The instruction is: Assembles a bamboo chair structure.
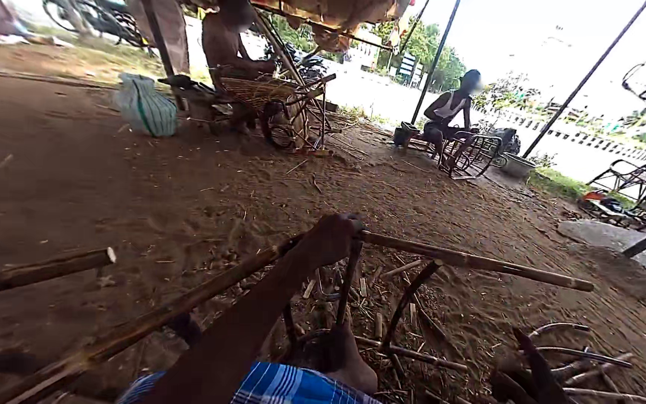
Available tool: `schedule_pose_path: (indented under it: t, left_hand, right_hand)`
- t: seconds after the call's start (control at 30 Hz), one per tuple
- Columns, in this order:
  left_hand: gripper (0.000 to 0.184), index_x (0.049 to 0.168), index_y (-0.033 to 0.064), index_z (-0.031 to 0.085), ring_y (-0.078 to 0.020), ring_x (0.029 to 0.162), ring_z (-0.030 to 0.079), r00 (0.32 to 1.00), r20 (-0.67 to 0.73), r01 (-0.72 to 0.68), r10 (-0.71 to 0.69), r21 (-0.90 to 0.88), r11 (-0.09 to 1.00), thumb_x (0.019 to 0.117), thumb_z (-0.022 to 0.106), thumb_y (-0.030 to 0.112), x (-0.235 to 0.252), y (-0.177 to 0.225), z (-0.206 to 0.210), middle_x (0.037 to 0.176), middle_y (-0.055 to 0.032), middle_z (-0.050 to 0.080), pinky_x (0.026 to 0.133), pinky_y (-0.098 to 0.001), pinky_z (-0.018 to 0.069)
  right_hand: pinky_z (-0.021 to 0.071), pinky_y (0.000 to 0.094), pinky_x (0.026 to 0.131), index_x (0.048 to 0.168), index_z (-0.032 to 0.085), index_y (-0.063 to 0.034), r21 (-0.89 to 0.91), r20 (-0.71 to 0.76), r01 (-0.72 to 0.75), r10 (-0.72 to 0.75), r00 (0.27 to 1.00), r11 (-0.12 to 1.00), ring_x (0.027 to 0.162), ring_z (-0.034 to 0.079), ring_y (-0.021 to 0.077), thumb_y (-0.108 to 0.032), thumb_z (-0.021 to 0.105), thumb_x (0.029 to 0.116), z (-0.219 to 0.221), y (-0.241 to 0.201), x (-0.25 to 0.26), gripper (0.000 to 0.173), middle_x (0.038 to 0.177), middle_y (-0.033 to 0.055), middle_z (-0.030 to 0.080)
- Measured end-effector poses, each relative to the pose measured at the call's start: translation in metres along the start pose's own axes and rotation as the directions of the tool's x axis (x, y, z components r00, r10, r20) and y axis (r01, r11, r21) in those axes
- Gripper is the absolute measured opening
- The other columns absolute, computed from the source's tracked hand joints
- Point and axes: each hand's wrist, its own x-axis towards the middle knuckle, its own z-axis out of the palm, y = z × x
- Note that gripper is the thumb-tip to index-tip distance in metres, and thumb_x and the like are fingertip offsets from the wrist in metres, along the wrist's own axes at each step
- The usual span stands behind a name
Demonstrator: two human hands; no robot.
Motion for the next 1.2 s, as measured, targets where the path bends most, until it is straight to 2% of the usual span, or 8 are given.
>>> schedule_pose_path:
  t: [0.07,0.13,0.23,0.43,0.77,1.0,1.1,1.2]
  left_hand:
    - [0.019,0.113,0.0096,0.073,-0.0267,0.1,0.07,1.0,0.003,0.004,-0.004,0.006,1.0,0.0964,0.068,0.017,0.0,-0.001,0.0,0.116,-0.0091,0.071,0.088,-0.0493,0.057]
    - [0.018,0.112,0.0094,0.074,-0.0261,0.099,0.07,1.0,-0.016,0.001,-0.001,-0.002,1.0,0.0959,0.069,0.017,-0.001,-0.003,0.002,0.113,-0.0083,0.071,0.087,-0.0492,0.0572]
    - [0.017,0.11,0.0099,0.075,-0.0271,0.098,0.07,0.999,-0.042,0.007,-0.007,-0.009,1.0,0.0942,0.071,0.015,-0.002,-0.003,0.004,0.11,-0.0089,0.072,0.086,-0.0508,0.0573]
    - [0.015,0.103,0.0083,0.074,-0.0262,0.098,0.069,0.999,-0.05,0.008,-0.01,-0.028,1.0,0.0937,0.072,0.02,0.0,-0.008,0.006,0.104,-0.0088,0.071,0.087,-0.0488,0.057]
    - [0.014,0.1,0.0077,0.074,-0.0242,0.093,0.07,0.996,-0.089,-0.007,0.002,-0.063,0.998,0.0914,0.075,0.018,-0.001,-0.007,0.006,0.103,-0.007,0.071,0.085,-0.0471,0.0577]
    - [0.017,0.103,0.0071,0.073,-0.0252,0.093,0.07,0.996,-0.084,0.018,-0.025,-0.089,0.996,0.0899,0.077,0.018,-0.002,0.0,0.003,0.102,-0.0086,0.071,0.083,-0.0478,0.0577]
    - [0.029,0.117,0.0088,0.069,-0.0229,0.094,0.071,0.994,-0.103,0.005,-0.02,-0.146,0.989,0.0915,0.076,0.02,-0.007,0.003,-0.001,0.104,-0.0074,0.073,0.086,-0.047,0.0579]
    - [0.022,0.116,0.0133,0.07,-0.0165,0.087,0.07,0.985,-0.175,-0.03,-0.007,-0.207,0.978,0.0969,0.072,0.024,-0.019,-0.003,0.001,0.101,-0.0021,0.072,0.081,-0.0431,0.0603]
  right_hand:
    - [0.0636,0.0412,0.069,0.154,0.045,-0.0088,0.064,0.083,0.222,-0.227,0.97,0.973,0.073,0.072,0.0228,-0.017,0.069,0.0941,0.047,-0.069,0.045,0.065,0.086,0.0091,0.073]
    - [0.0631,0.0315,0.067,0.133,0.064,-0.022,-0.094,0.084,0.47,-0.463,0.882,0.878,0.073,0.073,0.0111,-0.028,0.071,0.0958,0.088,-0.117,0.084,0.039,0.087,-0.0036,0.077]
    - [0.0612,0.0299,0.067,0.131,0.065,-0.0212,-0.211,0.051,0.672,-0.679,0.733,0.71,0.074,0.072,0.0064,-0.019,0.07,0.098,0.145,-0.167,0.143,0.033,0.093,-0.0052,0.077]
    - [0.0624,0.0332,0.084,0.128,0.07,-0.0182,-0.138,0.138,0.659,-0.645,0.752,0.739,0.089,0.074,0.0084,-0.017,0.068,0.0993,0.195,-0.168,0.207,0.029,0.101,-0.0019,0.077]
    - [0.0613,0.0363,0.079,0.125,0.073,-0.0199,-0.196,0.08,0.689,-0.689,0.72,0.698,0.083,0.073,0.009,-0.018,0.065,0.1005,0.201,-0.16,0.206,0.026,0.098,-0.0023,0.077]
    - [0.0618,0.0367,0.08,0.122,0.076,-0.0222,-0.245,0.035,0.704,-0.72,0.693,0.666,0.089,0.073,0.0114,-0.019,0.067,0.0994,0.202,-0.157,0.202,0.024,0.108,0.0,0.077]
    - [0.0602,0.0336,0.075,0.119,0.078,-0.023,-0.245,0.004,0.725,-0.747,0.664,0.643,0.09,0.069,0.012,-0.014,0.069,0.0966,0.204,-0.153,0.2,0.025,0.113,0.0029,0.07]
    - [0.0596,0.0359,0.069,0.119,0.077,-0.0264,-0.234,0.001,0.728,-0.749,0.663,0.644,0.086,0.066,0.0112,-0.011,0.07,0.0944,0.21,-0.15,0.191,0.03,0.11,0.0004,0.067]
